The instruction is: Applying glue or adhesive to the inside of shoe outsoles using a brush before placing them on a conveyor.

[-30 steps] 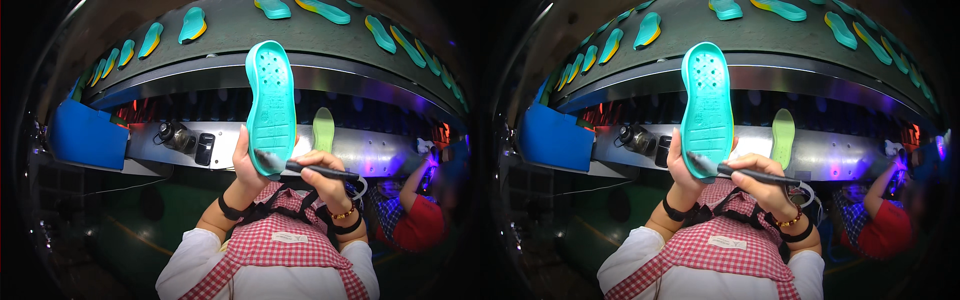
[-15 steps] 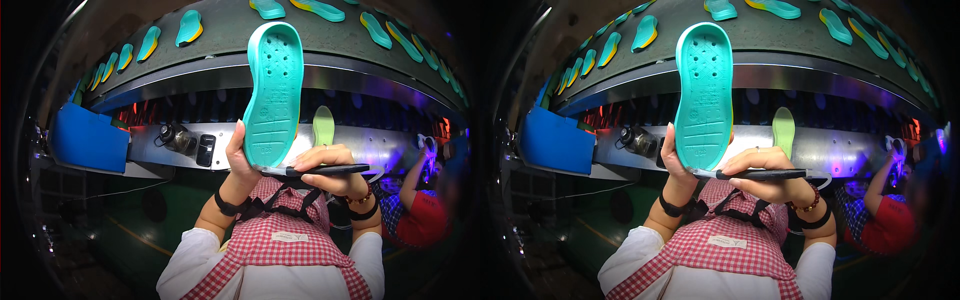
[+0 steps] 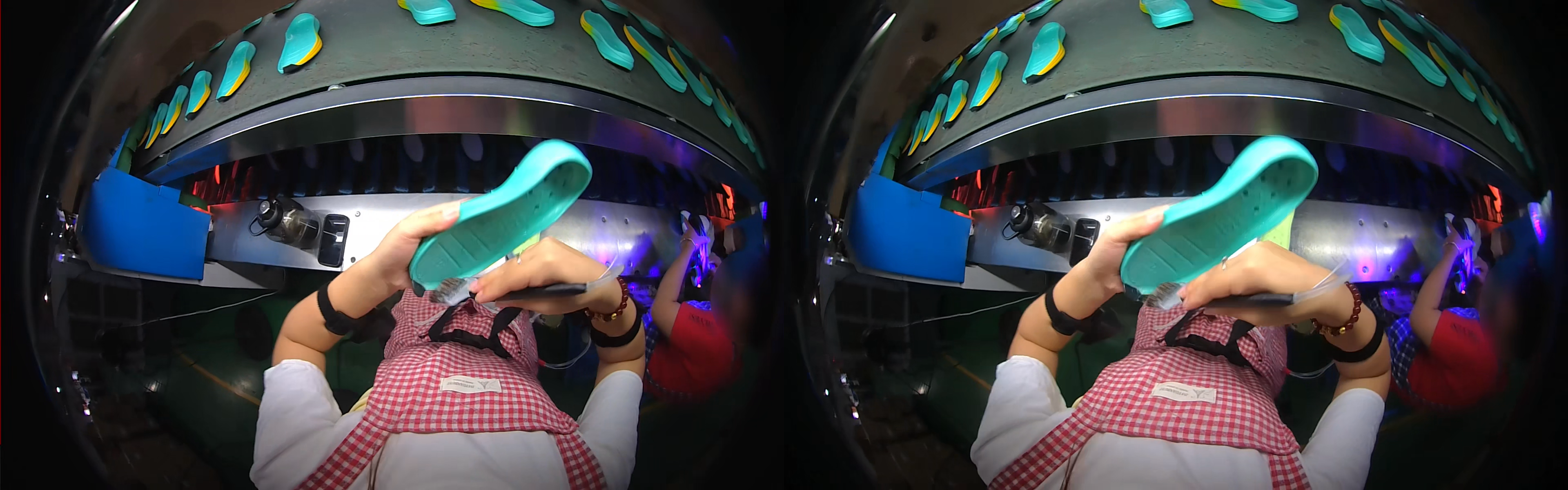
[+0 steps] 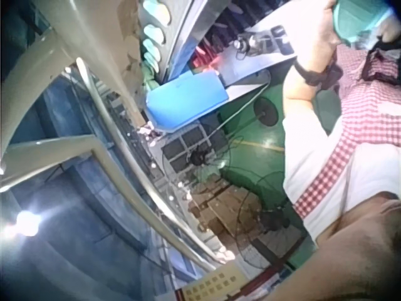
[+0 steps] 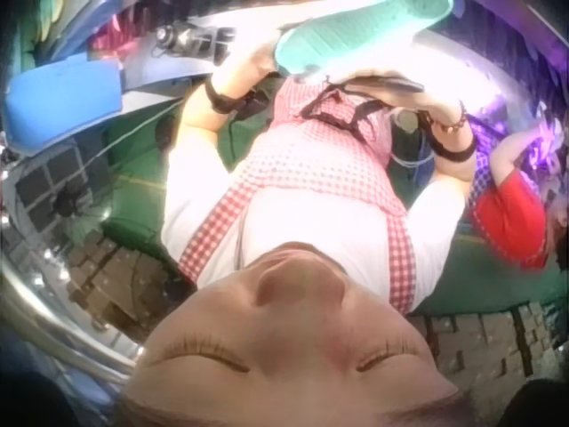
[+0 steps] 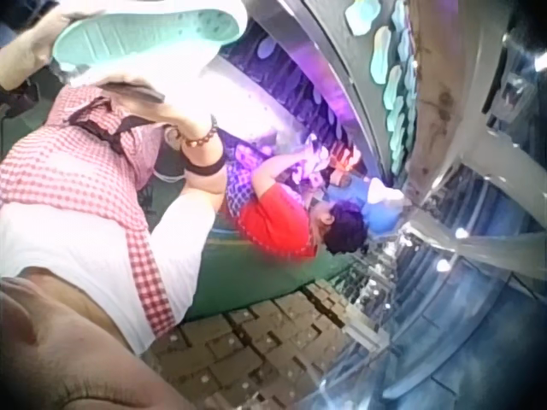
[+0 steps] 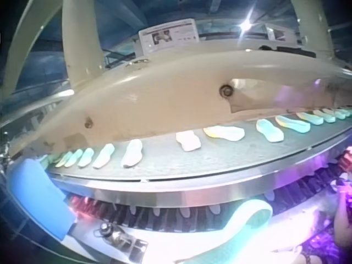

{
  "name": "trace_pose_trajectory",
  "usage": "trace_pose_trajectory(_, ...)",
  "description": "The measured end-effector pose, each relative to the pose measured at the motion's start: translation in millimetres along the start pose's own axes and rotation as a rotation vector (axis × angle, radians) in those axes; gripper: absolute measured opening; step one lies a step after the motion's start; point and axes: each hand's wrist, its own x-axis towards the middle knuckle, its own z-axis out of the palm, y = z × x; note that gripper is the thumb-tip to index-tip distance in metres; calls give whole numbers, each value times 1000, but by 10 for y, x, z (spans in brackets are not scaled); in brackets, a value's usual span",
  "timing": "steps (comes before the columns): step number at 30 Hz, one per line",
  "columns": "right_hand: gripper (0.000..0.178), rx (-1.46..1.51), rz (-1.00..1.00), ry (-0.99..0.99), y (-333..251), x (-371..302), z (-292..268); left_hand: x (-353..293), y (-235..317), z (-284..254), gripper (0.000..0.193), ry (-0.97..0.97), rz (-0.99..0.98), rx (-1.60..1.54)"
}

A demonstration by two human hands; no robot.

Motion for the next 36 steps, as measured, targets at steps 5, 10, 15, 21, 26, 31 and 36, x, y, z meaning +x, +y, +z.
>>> trace_pose_trajectory(5,23,-140,40,15,-51,-72,-71,-11,-11,30,44,29,-194,28)
trace_pose_trajectory(10,21,-423,52,-143,-170,-126,-121,-82,37,-27,49,94,-273,222)
trace_pose_trajectory(15,20,-372,86,-45,23,-284,-147,-101,70,37,49,82,-261,198)
trace_pose_trajectory(21,21,-285,106,44,-35,-328,-269,-135,95,11,51,75,-203,237)
trace_pose_trajectory(26,21,-229,224,38,165,-478,-178,-107,84,-160,47,119,-177,259)
trace_pose_trajectory(31,21,220,244,369,302,-285,149,24,-167,-159,50,128,-102,-40)
trace_pose_trajectory(36,15,199,335,646,448,-299,298,90,-253,-204,49,105,-64,-119)
